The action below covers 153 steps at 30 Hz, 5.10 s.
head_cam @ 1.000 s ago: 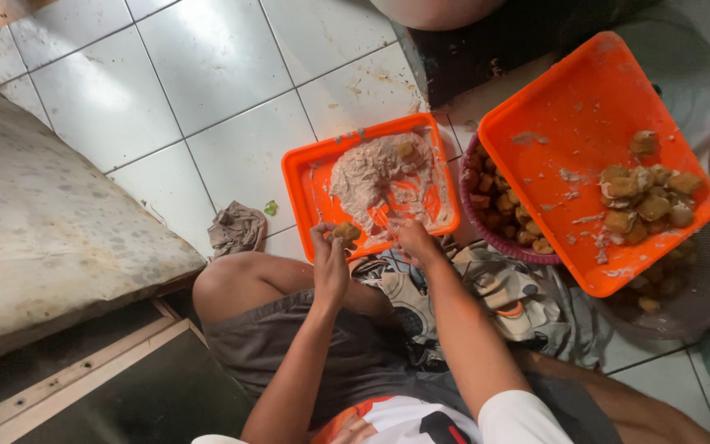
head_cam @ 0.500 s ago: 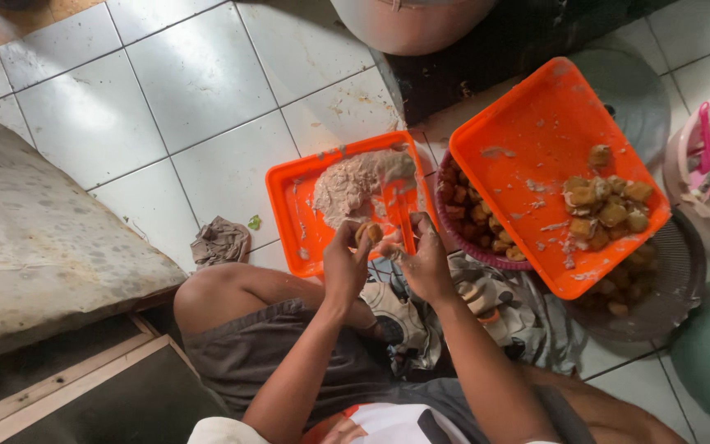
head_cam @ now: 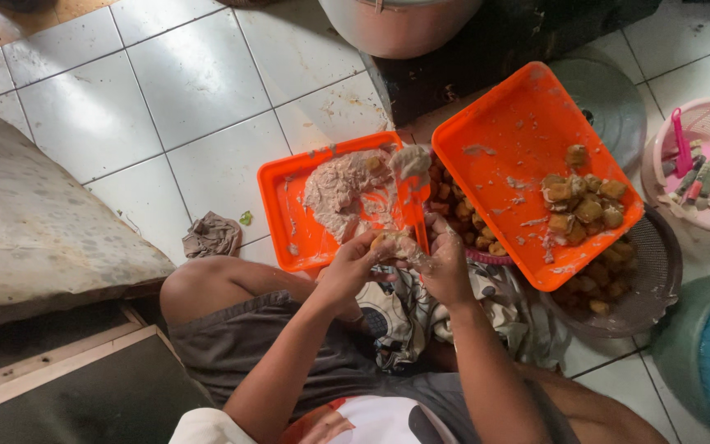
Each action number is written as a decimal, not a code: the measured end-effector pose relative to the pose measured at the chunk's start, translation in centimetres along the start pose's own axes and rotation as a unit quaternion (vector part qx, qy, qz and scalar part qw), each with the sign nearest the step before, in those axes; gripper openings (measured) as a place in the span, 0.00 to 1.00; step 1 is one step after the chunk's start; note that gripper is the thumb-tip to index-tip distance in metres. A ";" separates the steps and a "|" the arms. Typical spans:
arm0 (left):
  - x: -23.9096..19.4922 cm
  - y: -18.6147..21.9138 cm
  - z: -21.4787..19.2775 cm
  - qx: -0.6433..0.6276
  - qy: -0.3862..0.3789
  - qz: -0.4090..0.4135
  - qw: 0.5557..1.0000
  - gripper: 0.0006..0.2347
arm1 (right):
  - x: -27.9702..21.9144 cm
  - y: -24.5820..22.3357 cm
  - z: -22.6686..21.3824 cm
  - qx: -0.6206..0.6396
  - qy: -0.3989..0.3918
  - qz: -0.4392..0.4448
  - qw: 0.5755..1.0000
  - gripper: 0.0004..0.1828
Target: The person scoops a paste from an orange tray and coats small round food items one by one, then places them into a second orange tray. The person repeats this process continuously.
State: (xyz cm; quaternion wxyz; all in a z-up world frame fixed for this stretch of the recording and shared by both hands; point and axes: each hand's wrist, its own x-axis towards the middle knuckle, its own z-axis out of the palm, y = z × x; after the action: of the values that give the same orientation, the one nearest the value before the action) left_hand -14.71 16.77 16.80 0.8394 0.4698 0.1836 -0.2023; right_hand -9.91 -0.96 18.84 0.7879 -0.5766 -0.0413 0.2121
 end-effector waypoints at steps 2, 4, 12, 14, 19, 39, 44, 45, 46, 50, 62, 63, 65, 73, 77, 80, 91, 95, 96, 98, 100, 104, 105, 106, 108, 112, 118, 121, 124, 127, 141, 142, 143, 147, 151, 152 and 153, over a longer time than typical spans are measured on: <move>0.5 -0.1 0.0 0.000 -0.029 0.011 1.000 0.13 | -0.1 -0.4 -0.3 -0.080 0.001 -0.060 0.995 0.15; 1.4 -0.2 0.2 -0.040 0.027 0.046 0.998 0.13 | -0.6 -0.7 -0.6 -0.171 0.004 -0.148 0.974 0.13; 1.6 1.2 1.7 -0.031 0.097 0.197 0.975 0.12 | -4.9 -1.2 -0.8 -0.291 0.095 0.020 0.952 0.19; 0.4 1.5 2.7 0.007 0.065 0.247 0.967 0.14 | -5.0 -1.4 -0.7 -0.357 0.091 -0.029 0.929 0.18; -2.4 2.9 3.0 -0.010 -0.004 0.200 0.980 0.20 | -4.6 -2.5 -0.4 -0.470 0.094 -0.111 0.871 0.15; 0.0 3.3 3.9 -0.002 0.036 0.285 0.958 0.14 | -6.0 -1.7 -2.3 -0.296 0.080 -0.103 0.946 0.15; 2.1 2.2 5.0 -0.074 0.054 0.256 0.962 0.15 | -7.2 1.2 -3.7 -0.196 0.102 -0.007 0.975 0.15; 3.2 1.7 5.4 -0.051 0.062 0.244 0.967 0.15 | -7.6 1.6 -4.3 -0.134 0.136 0.030 0.981 0.16; 4.0 0.9 5.7 -0.029 0.078 0.231 0.969 0.14 | -8.4 1.8 -5.0 -0.071 0.162 0.070 0.982 0.17; 8.7 -4.6 10.0 0.118 0.131 0.185 0.967 0.12 | -12.1 1.5 -8.6 -0.031 0.269 -0.020 0.963 0.17; 17.1 -3.2 18.1 0.305 0.079 0.325 0.892 0.11 | -15.7 0.1 -13.0 0.164 0.312 -0.054 0.934 0.19; 15.6 -3.8 16.1 0.323 0.090 0.288 0.897 0.11 | -15.6 0.1 -13.0 0.189 0.304 -0.049 0.932 0.20; 13.0 -5.7 12.4 0.401 0.120 0.265 0.869 0.11 | -15.2 0.0 -12.9 0.216 0.296 -0.045 0.929 0.21; 21.7 -14.7 7.6 0.733 0.129 0.277 0.607 0.22 | -14.6 -0.2 -12.0 0.215 0.258 -0.030 0.941 0.22; 25.2 -15.2 7.9 0.741 0.164 0.277 0.590 0.23 | -14.6 -0.9 -11.0 0.218 0.257 -0.033 0.941 0.21; 23.9 -14.2 7.6 0.712 0.163 0.319 0.604 0.19 | -15.1 -1.0 -10.5 0.195 0.253 -0.002 0.947 0.21; 6.0 -6.5 7.1 0.402 0.067 0.210 0.889 0.12 | -9.4 0.4 -7.6 -0.139 0.171 0.018 0.975 0.13; 3.1 -4.9 8.0 0.355 0.055 0.143 0.922 0.09 | -6.8 0.8 -6.6 -0.256 0.124 -0.145 0.948 0.18; 2.6 -4.5 7.9 0.368 0.052 0.154 0.915 0.09 | -6.5 0.7 -6.6 -0.241 0.133 -0.123 0.953 0.18; 1.8 -3.9 7.3 0.393 0.047 0.178 0.901 0.09 | -6.3 0.5 -6.7 -0.227 0.148 -0.086 0.959 0.14; 1.2 -3.9 6.7 0.321 -0.008 0.116 0.940 0.10 | -6.3 0.4 -7.0 -0.229 0.162 -0.050 0.959 0.11; 0.3 -5.9 4.3 0.228 -0.039 0.064 0.971 0.11 | -5.5 1.4 -6.7 -0.185 0.145 0.031 0.972 0.11; 0.3 -6.5 3.4 0.224 -0.001 0.073 0.972 0.11 | -4.7 1.9 -6.5 -0.155 0.144 0.074 0.975 0.12; 0.4 -7.3 2.3 0.221 0.036 0.082 0.971 0.10 | -3.9 2.6 -6.3 -0.125 0.144 0.117 0.975 0.14; 0.5 -9.0 0.1 0.197 0.083 0.084 0.973 0.10 | -2.3 4.7 -6.1 -0.238 0.087 0.136 0.958 0.14; -0.1 -12.9 -3.4 0.171 0.134 0.091 0.972 0.10 | 1.1 11.7 -6.1 -0.332 0.067 0.167 0.926 0.14; -0.7 -16.7 -4.7 0.138 0.191 0.025 0.972 0.11 | 7.0 22.3 -8.8 -0.276 0.139 0.253 0.917 0.09; -0.5 -16.5 -4.7 0.137 0.195 0.016 0.971 0.10 | 9.0 24.6 -9.2 -0.235 0.178 0.273 0.916 0.10; -0.5 -15.6 -4.6 0.134 0.198 0.012 0.971 0.11 | 10.9 25.2 -8.5 -0.295 0.175 0.293 0.892 0.11; -0.9 -14.7 -4.7 0.138 0.207 0.000 0.968 0.11 | 13.0 25.9 -7.1 -0.184 0.150 0.294 0.926 0.12; -0.3 -14.8 -6.3 0.067 0.202 -0.017 0.977 0.08 | 15.6 26.3 -5.8 -0.052 -0.049 0.199 0.977 0.10; 0.3 -14.7 -6.6 0.045 0.208 -0.004 0.977 0.07 | 15.2 25.3 -5.8 -0.056 -0.071 0.175 0.980 0.12; 0.6 -14.3 -7.2 0.024 0.213 0.009 0.977 0.07 | 14.7 24.1 -5.6 -0.059 -0.084 0.153 0.983 0.12; 3.7 -11.2 -9.1 -0.047 0.232 0.085 0.968 0.06 | 13.1 17.2 -3.9 -0.010 -0.094 0.122 0.988 0.07; 7.7 -6.3 -7.9 -0.133 0.246 0.140 0.950 0.08 | 8.4 8.8 -2.7 -0.063 -0.064 0.109 0.990 0.08; 8.3 -5.0 -7.1 -0.151 0.246 0.165 0.943 0.08 | 7.0 7.0 -2.6 -0.066 -0.070 0.086 0.992 0.10; 8.8 -3.6 -6.3 -0.154 0.247 0.178 0.940 0.08 | 5.6 5.4 -2.6 -0.070 -0.075 0.062 0.993 0.13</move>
State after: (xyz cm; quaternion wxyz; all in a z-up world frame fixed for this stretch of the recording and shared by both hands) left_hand -9.81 18.97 6.74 0.8522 0.3950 0.3270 0.1036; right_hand -5.55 0.24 12.00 0.7258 -0.6140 -0.0789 0.3000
